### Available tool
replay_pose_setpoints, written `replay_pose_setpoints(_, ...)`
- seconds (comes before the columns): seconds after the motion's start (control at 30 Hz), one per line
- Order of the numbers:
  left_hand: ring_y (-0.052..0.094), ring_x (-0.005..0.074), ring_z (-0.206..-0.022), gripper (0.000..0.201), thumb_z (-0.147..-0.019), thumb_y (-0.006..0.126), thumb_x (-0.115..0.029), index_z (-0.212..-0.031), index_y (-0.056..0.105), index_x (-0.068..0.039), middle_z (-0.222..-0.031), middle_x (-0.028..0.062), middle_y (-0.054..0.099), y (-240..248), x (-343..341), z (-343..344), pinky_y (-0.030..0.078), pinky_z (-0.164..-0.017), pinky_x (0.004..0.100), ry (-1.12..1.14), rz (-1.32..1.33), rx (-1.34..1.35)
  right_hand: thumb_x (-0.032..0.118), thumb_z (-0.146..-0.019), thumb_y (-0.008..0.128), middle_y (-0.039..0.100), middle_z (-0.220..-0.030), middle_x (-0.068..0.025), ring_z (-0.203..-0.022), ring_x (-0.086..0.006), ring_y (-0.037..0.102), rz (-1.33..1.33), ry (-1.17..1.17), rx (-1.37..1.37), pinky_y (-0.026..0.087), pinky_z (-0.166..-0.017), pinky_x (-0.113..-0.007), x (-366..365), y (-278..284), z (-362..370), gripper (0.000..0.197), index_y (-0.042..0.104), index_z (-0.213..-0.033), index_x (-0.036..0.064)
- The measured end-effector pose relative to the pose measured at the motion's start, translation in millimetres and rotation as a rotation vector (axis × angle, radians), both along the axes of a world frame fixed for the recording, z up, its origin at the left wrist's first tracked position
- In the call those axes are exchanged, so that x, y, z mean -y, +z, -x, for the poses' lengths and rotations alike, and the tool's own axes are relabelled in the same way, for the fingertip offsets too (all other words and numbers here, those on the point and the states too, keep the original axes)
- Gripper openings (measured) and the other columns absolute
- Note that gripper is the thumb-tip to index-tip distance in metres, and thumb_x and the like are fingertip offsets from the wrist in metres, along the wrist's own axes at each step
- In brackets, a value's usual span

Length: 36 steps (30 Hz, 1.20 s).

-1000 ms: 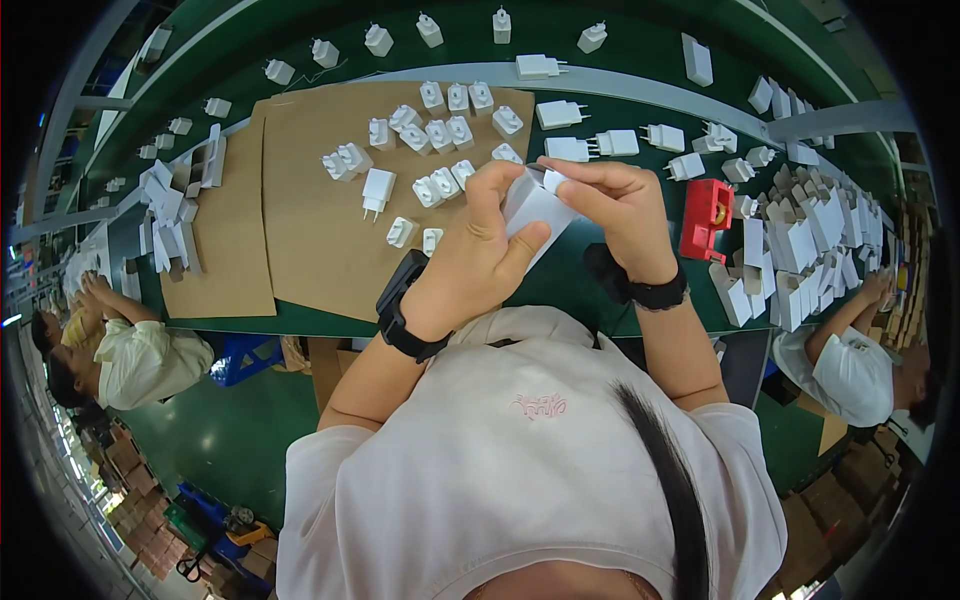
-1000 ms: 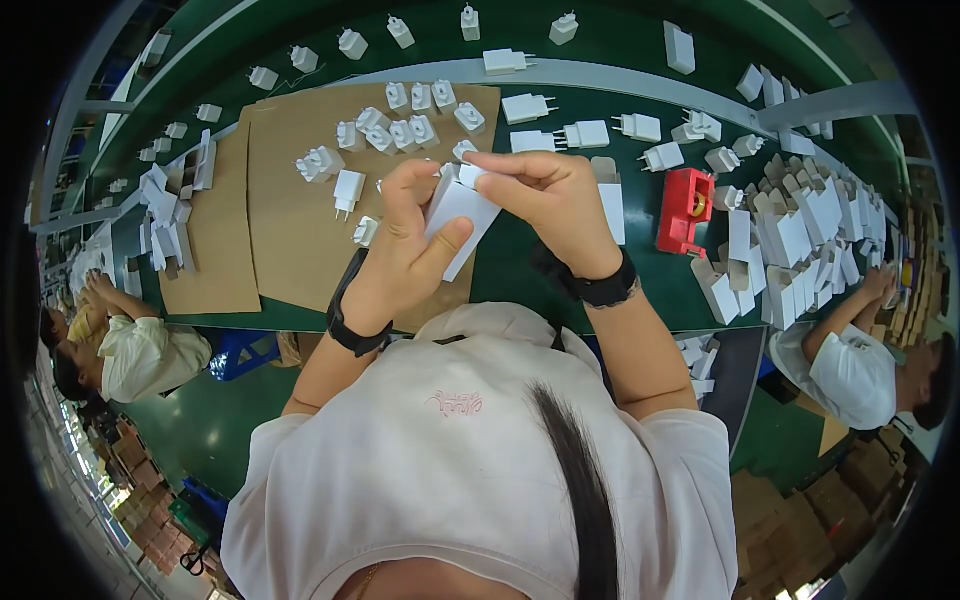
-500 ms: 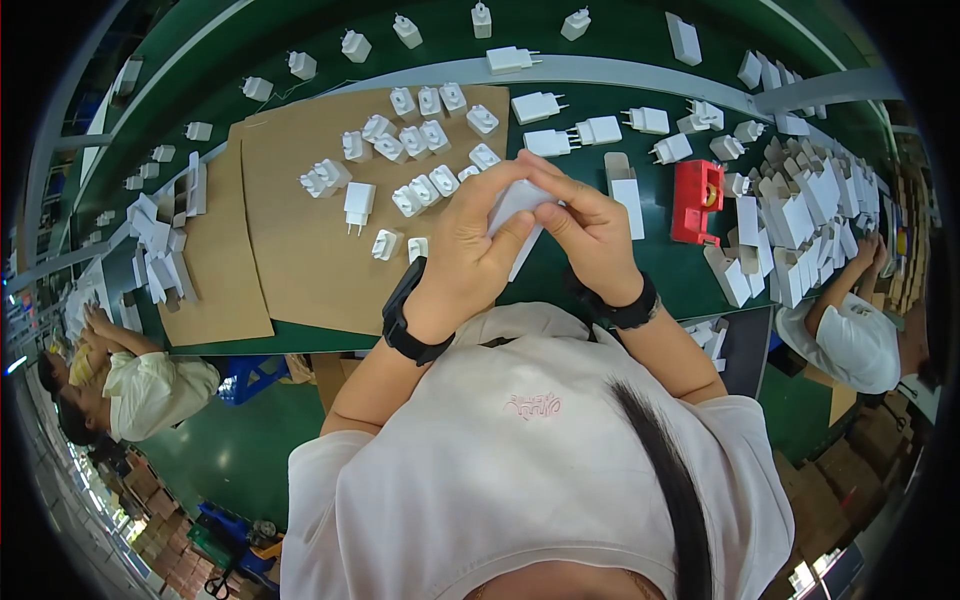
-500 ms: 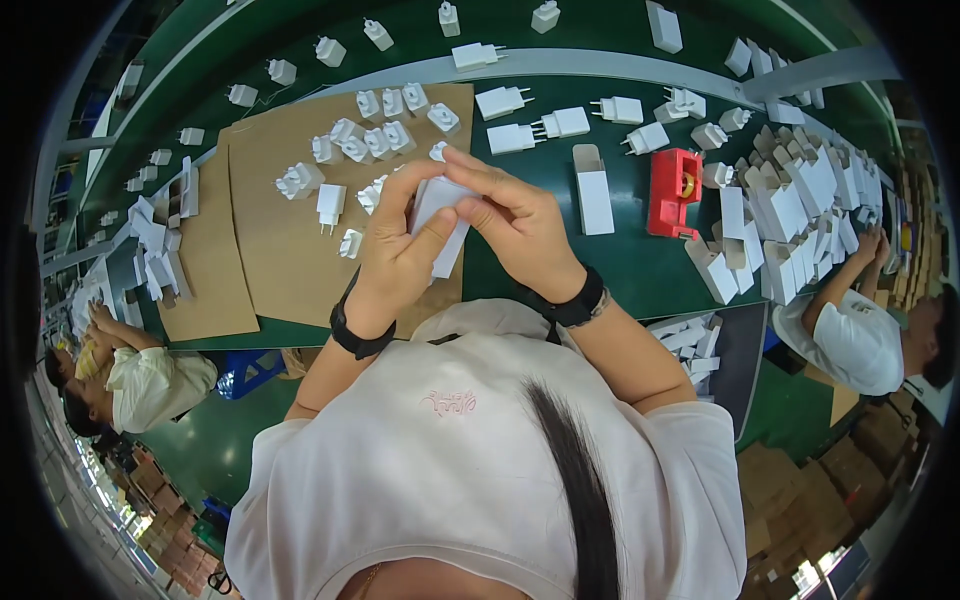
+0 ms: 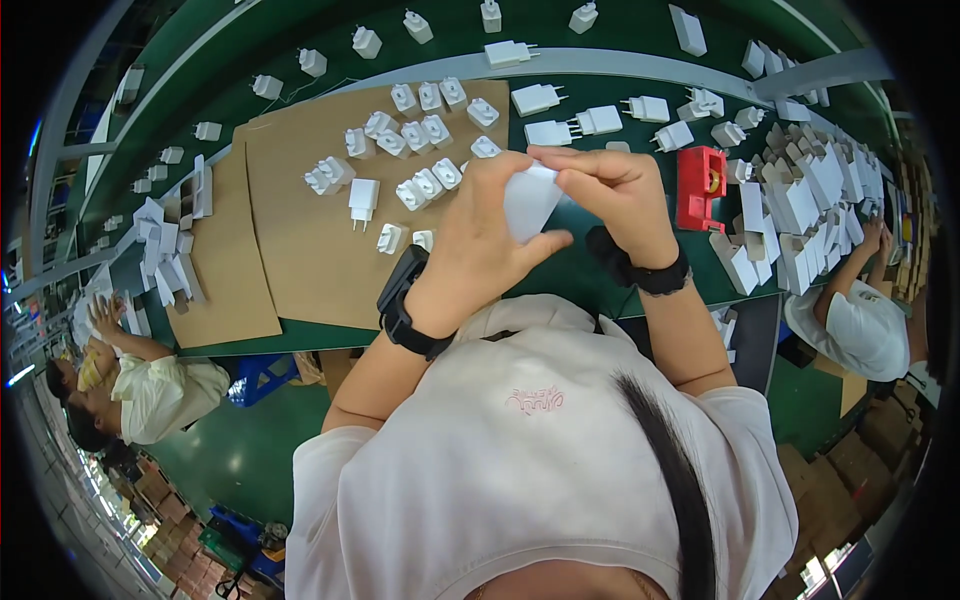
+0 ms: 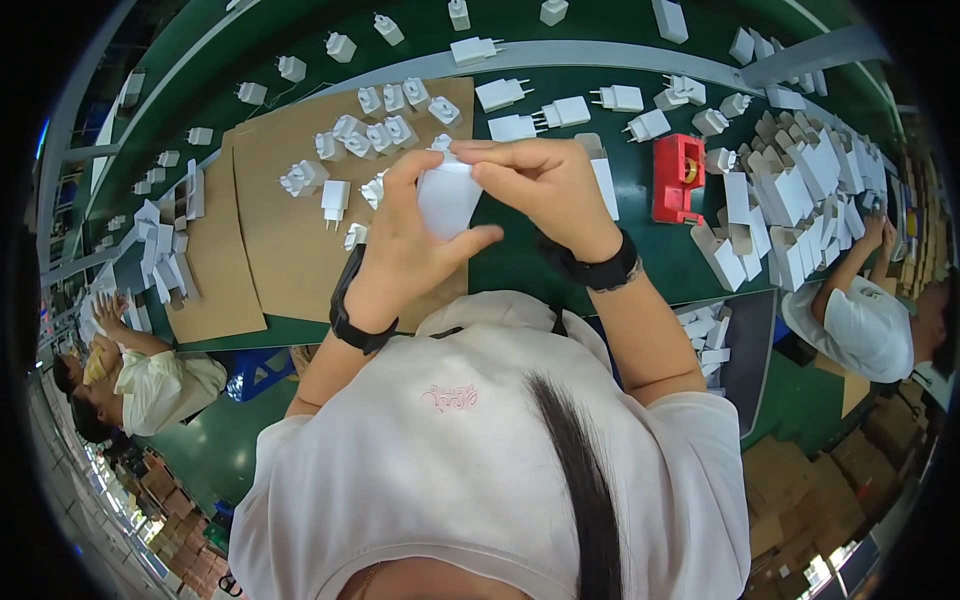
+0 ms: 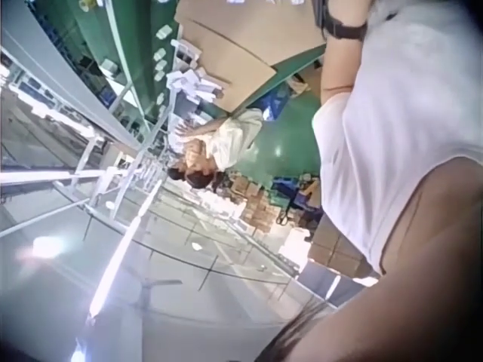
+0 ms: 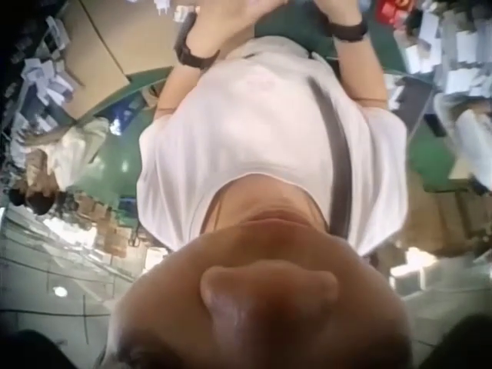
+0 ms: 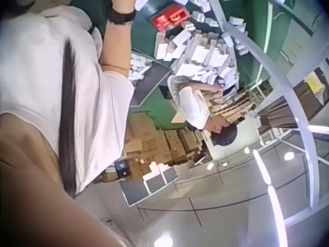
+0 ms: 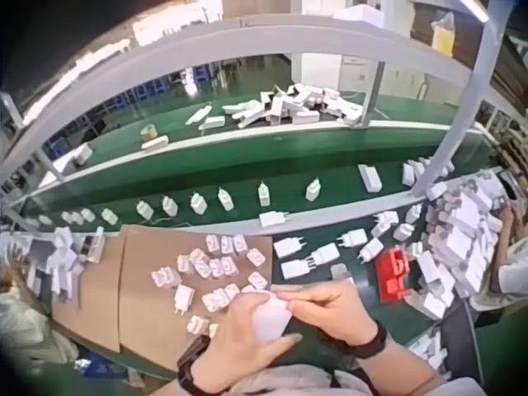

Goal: Package power adapters into individual white boxes on an assembly line.

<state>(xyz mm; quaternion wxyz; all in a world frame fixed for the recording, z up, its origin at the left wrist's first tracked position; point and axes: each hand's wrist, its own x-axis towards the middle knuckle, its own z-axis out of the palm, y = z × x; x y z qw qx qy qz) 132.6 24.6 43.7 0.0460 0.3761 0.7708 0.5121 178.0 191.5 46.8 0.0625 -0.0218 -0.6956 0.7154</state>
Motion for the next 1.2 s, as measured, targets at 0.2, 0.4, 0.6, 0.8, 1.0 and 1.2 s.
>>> replay_pose_setpoints(0.2,0.050,0.0366,-0.086,0.061,-0.063,0.068,-0.005,-0.113,0.033,-0.009,-0.100,0.0186,0.046,-11,1,3,0.045,-0.070,0.0402,0.059,-0.041,-0.185,0.009,-0.077,0.065,0.059,-0.109,-0.0150,-0.090,-0.0159,0.059,0.149,-0.164,0.036,0.047,-0.076,-0.024,7,1,1,0.021,0.065,-0.095,-0.0010)
replay_pose_setpoints(0.4,0.050,0.0370,-0.083,0.063,-0.062,0.071,-0.005,-0.113,0.034,-0.013,-0.098,0.0199,0.043,-13,3,-2,0.045,-0.064,0.0409,0.125,0.017,-0.253,0.005,-0.077,0.066,0.060,-0.090,-0.0072,-0.076,-0.0117,0.056,0.173,-0.279,0.101,0.045,-0.068,-0.023,22,-4,-13,0.009,0.064,-0.082,-0.0019)
replay_pose_setpoints(0.6,0.050,0.0366,-0.083,0.063,-0.062,0.071,-0.004,-0.113,0.033,-0.011,-0.099,0.0197,0.043,-12,1,-3,0.045,-0.065,0.0406,0.133,0.057,-0.294,0.003,-0.072,0.069,0.061,-0.091,-0.0091,-0.079,-0.0157,0.056,-0.331,-0.293,-0.221,0.044,-0.067,-0.026,21,-12,-14,0.009,0.063,-0.078,0.0009)
replay_pose_setpoints(0.8,0.052,0.0332,-0.086,0.065,-0.063,0.072,-0.008,-0.113,0.030,-0.007,-0.102,0.0182,0.044,-12,1,-2,0.046,-0.068,0.0382,0.131,0.030,-0.250,0.004,-0.070,0.069,0.063,-0.098,-0.0101,-0.088,-0.0214,0.058,-0.587,-0.275,-0.350,0.046,-0.075,-0.028,19,-3,-7,0.019,0.064,-0.089,0.0015)
replay_pose_setpoints(1.0,0.051,0.0352,-0.087,0.062,-0.063,0.069,-0.005,-0.113,0.033,-0.009,-0.100,0.0180,0.046,-11,-1,-2,0.045,-0.068,0.0392,0.143,-0.047,-0.108,0.002,-0.077,0.062,0.061,-0.106,-0.0122,-0.103,-0.0240,0.054,-0.001,-0.101,-0.253,0.045,-0.084,-0.031,22,-28,-2,0.021,0.063,-0.098,0.0026)
replay_pose_setpoints(1.2,0.051,0.0353,-0.087,0.061,-0.064,0.068,-0.005,-0.114,0.033,-0.009,-0.100,0.0179,0.047,-19,-4,3,0.045,-0.068,0.0393,0.148,0.005,-0.079,0.003,-0.080,0.060,0.057,-0.112,-0.0166,-0.105,-0.0237,0.054,-0.287,-0.144,-0.332,0.045,-0.085,-0.031,20,-34,-1,0.020,0.063,-0.100,0.0027)
